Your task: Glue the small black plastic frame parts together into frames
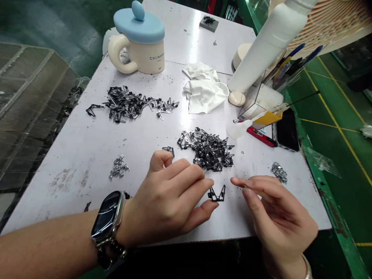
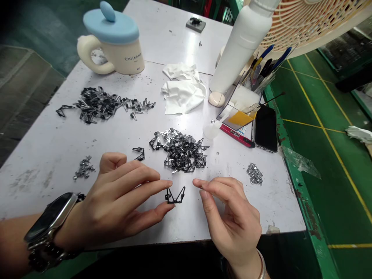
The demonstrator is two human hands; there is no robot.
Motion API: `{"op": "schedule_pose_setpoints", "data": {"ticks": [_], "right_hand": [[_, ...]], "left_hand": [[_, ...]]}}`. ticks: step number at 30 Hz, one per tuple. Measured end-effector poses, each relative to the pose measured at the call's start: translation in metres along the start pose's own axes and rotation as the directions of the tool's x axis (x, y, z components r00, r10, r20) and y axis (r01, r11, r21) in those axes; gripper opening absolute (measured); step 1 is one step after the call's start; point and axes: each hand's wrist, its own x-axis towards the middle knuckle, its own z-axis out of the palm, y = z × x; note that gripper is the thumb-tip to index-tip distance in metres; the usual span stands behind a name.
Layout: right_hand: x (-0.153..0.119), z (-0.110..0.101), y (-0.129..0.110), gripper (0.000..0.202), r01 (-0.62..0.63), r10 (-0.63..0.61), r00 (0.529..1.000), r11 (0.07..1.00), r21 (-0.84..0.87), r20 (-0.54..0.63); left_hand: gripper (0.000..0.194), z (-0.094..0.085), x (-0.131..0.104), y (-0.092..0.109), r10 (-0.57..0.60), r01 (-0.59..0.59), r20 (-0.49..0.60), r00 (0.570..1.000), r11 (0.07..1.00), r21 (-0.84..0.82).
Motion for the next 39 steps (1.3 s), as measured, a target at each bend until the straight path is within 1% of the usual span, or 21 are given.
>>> {"op": "schedule_pose_setpoints", "data": {"ticks": [5, 8, 12, 14, 18, 22, 26, 29, 34, 39], "right_hand": [[0.000, -0.001, -0.006, 0.025, 0.003, -0.004, 1.000, 1.000, 0.029, 0.015], [-0.001, -0.005, -0.005, 0.024, 0.025, -0.025, 0.996, 1.000, 0.002, 0.085], [-0.002, -0.009, -0.001, 0.030, 0.058, -0.041, 0.979, 0.995, -0.082, 0.198], [-0.001, -0.008, 0.000, 0.030, 0.082, -0.055, 0.974, 0.990, -0.112, 0.222], [0.003, -0.003, -0.004, 0.024, 0.163, -0.129, 0.971, 0.973, -0.162, 0.201], [0.004, 0.000, -0.007, 0.024, 0.177, -0.142, 0.978, 0.953, -0.245, 0.155], [0.003, 0.000, -0.010, 0.019, 0.258, -0.224, 0.966, 0.889, -0.378, 0.131], [0.004, 0.001, -0.012, 0.017, 0.292, -0.258, 0.956, 0.857, -0.425, 0.137], [0.004, 0.002, -0.015, 0.014, 0.283, -0.250, 0.959, 0.845, -0.453, 0.133], [0.002, 0.003, -0.014, 0.014, 0.267, -0.232, 0.964, 0.855, -0.445, 0.133]], "left_hand": [[0.012, -0.001, 0.000, -0.001, 0.009, -0.009, 0.005, 1.000, 1.000, 0.009], [0.013, -0.001, 0.000, -0.002, 0.041, -0.040, -0.011, 0.999, 0.999, 0.028], [0.015, -0.001, 0.000, -0.002, 0.089, -0.087, -0.041, 0.995, 0.994, 0.063], [0.015, -0.001, 0.000, -0.002, 0.095, -0.092, -0.041, 0.995, 0.993, 0.069], [0.016, -0.002, 0.000, -0.001, 0.094, -0.092, -0.031, 0.995, 0.994, 0.065], [0.017, -0.002, 0.000, -0.001, 0.107, -0.103, -0.045, 0.993, 0.992, 0.073], [0.018, -0.002, -0.001, -0.002, 0.127, -0.123, -0.050, 0.991, 0.990, 0.074], [0.018, -0.001, -0.002, -0.002, 0.140, -0.136, -0.051, 0.989, 0.988, 0.076], [0.017, -0.001, -0.003, -0.003, 0.145, -0.141, -0.046, 0.988, 0.987, 0.077], [0.018, 0.000, -0.003, -0.004, 0.155, -0.152, -0.037, 0.987, 0.986, 0.068]]}}
